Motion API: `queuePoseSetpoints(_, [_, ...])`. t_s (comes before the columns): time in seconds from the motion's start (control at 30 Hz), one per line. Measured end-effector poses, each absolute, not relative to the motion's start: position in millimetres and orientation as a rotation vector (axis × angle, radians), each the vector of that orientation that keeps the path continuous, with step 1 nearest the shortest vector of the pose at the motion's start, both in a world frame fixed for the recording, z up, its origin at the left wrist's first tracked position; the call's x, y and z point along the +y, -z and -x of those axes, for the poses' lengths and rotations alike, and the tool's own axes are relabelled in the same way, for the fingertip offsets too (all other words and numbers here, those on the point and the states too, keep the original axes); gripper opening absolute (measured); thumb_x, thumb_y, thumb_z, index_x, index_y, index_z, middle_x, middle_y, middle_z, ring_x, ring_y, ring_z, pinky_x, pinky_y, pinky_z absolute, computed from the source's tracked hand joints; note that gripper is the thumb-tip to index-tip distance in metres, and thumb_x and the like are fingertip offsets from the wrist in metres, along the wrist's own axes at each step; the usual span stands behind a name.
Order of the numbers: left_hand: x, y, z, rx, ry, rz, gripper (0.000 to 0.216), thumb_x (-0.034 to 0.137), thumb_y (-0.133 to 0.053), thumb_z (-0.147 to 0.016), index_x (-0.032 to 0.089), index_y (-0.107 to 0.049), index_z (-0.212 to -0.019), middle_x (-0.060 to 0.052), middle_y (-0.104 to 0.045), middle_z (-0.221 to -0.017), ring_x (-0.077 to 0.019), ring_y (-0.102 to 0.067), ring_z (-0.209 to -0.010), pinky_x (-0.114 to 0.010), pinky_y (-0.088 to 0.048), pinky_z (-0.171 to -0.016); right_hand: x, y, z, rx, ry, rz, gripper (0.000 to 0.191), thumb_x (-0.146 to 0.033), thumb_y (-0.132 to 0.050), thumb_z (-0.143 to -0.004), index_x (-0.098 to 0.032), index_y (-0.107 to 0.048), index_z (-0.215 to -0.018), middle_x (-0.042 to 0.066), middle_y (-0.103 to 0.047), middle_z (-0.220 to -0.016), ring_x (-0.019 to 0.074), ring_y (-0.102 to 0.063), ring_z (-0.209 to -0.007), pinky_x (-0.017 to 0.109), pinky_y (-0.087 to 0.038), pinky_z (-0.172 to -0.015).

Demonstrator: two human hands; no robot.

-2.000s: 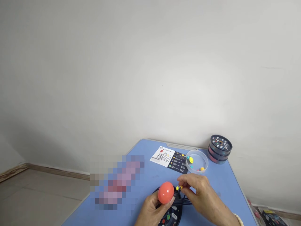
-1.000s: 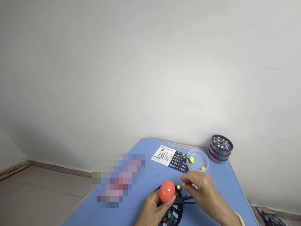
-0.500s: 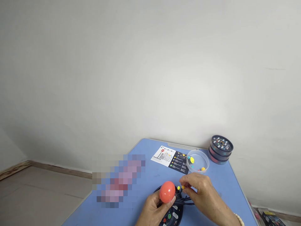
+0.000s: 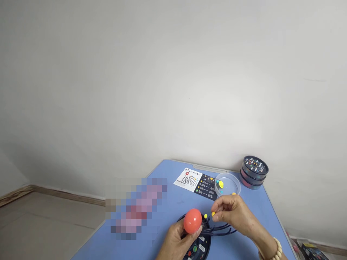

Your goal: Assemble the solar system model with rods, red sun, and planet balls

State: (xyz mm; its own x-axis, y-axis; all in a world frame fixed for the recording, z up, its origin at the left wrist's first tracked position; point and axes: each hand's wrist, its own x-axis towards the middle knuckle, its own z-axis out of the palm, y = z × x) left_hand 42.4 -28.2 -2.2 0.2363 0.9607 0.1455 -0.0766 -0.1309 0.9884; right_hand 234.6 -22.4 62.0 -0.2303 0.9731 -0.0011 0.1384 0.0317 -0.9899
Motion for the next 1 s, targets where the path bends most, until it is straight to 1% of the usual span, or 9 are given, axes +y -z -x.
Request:
queuePoseSetpoints(0.2, [-27.7, 2.2, -42.4, 0.923, -1.138, -1.371, 0.046, 0.061, -0.062, -0.071, 0.020, -0.046, -0.060, 0.004, -0.032, -0.062, -0.0137, -0.027, -0.061, -0.024, -0.030, -0.055, -22.5, -64.8, -236.6, -1.511, -1.358, 1.099, 0.020, -0.030, -0.086, -0.065, -0.016, -0.073, -0.072, -0.002, -0.066, -0.066, 0.0081, -0.057, -0.059, 0.020, -0.046, -0.059])
queuePoseSetpoints(0.4, [-27.1, 5.1, -43.3, 0.937, -1.155, -1.366, 0.046, 0.062, -0.062, -0.070, 0.020, -0.048, -0.059, 0.004, -0.034, -0.061, -0.0140, -0.029, -0.061, -0.024, -0.031, -0.055, -20.1, -68.4, -240.2, -1.431, -1.462, 1.133, 0.025, -0.031, -0.088, -0.058, -0.016, -0.074, -0.073, -0.002, -0.068, -0.065, 0.0094, -0.059, -0.059, 0.022, -0.048, -0.061])
queuePoseSetpoints(0.57, [-27.8, 4.7, -43.8, 0.934, -1.160, -1.359, 0.044, 0.060, -0.064, -0.070, 0.019, -0.051, -0.059, 0.004, -0.035, -0.060, -0.0138, -0.029, -0.060, -0.024, -0.031, -0.055, -19.5, -69.7, -242.3, -1.396, -1.504, 1.130, 0.026, -0.031, -0.087, -0.059, -0.016, -0.074, -0.075, 0.000, -0.071, -0.066, 0.0109, -0.062, -0.060, 0.025, -0.050, -0.063])
queuePoseSetpoints(0.73, [-28.7, 2.1, -43.0, 0.945, -1.152, -1.368, 0.043, 0.057, -0.064, -0.071, 0.020, -0.046, -0.057, 0.005, -0.030, -0.060, -0.0131, -0.026, -0.059, -0.024, -0.029, -0.054, -18.0, -67.6, -242.4, -1.382, -1.503, 1.130, 0.027, -0.033, -0.087, -0.059, -0.015, -0.073, -0.074, -0.001, -0.070, -0.064, 0.0105, -0.061, -0.059, 0.024, -0.049, -0.062])
queuePoseSetpoints(0.83, [-28.9, 0.7, -41.9, 0.934, -1.140, -1.381, 0.043, 0.056, -0.063, -0.072, 0.021, -0.043, -0.058, 0.005, -0.029, -0.061, -0.0129, -0.025, -0.060, -0.024, -0.028, -0.053, -19.7, -66.4, -239.5, -1.464, -1.409, 1.149, 0.025, -0.035, -0.085, -0.064, -0.016, -0.074, -0.075, -0.001, -0.068, -0.063, 0.0101, -0.058, -0.058, 0.024, -0.047, -0.061])
queuePoseSetpoints(0.9, [-29.0, -0.2, -41.4, 0.919, -1.138, -1.380, 0.042, 0.054, -0.063, -0.074, 0.020, -0.042, -0.059, 0.004, -0.030, -0.062, -0.0129, -0.025, -0.060, -0.024, -0.028, -0.054, -22.8, -67.4, -236.5, -1.579, -1.256, 1.162, 0.020, -0.035, -0.082, -0.070, -0.017, -0.075, -0.076, 0.000, -0.068, -0.067, 0.0115, -0.058, -0.062, 0.024, -0.046, -0.060])
queuePoseSetpoints(1.0, [-29.5, -2.0, -41.2, 0.900, -1.140, -1.364, 0.040, 0.051, -0.064, -0.074, 0.020, -0.043, -0.059, 0.004, -0.030, -0.062, -0.0127, -0.025, -0.061, -0.024, -0.029, -0.054, -28.8, -71.8, -231.4, -1.806, -0.949, 1.163, 0.012, -0.031, -0.074, -0.079, -0.019, -0.076, -0.077, 0.002, -0.071, -0.076, 0.0153, -0.062, -0.072, 0.027, -0.048, -0.069])
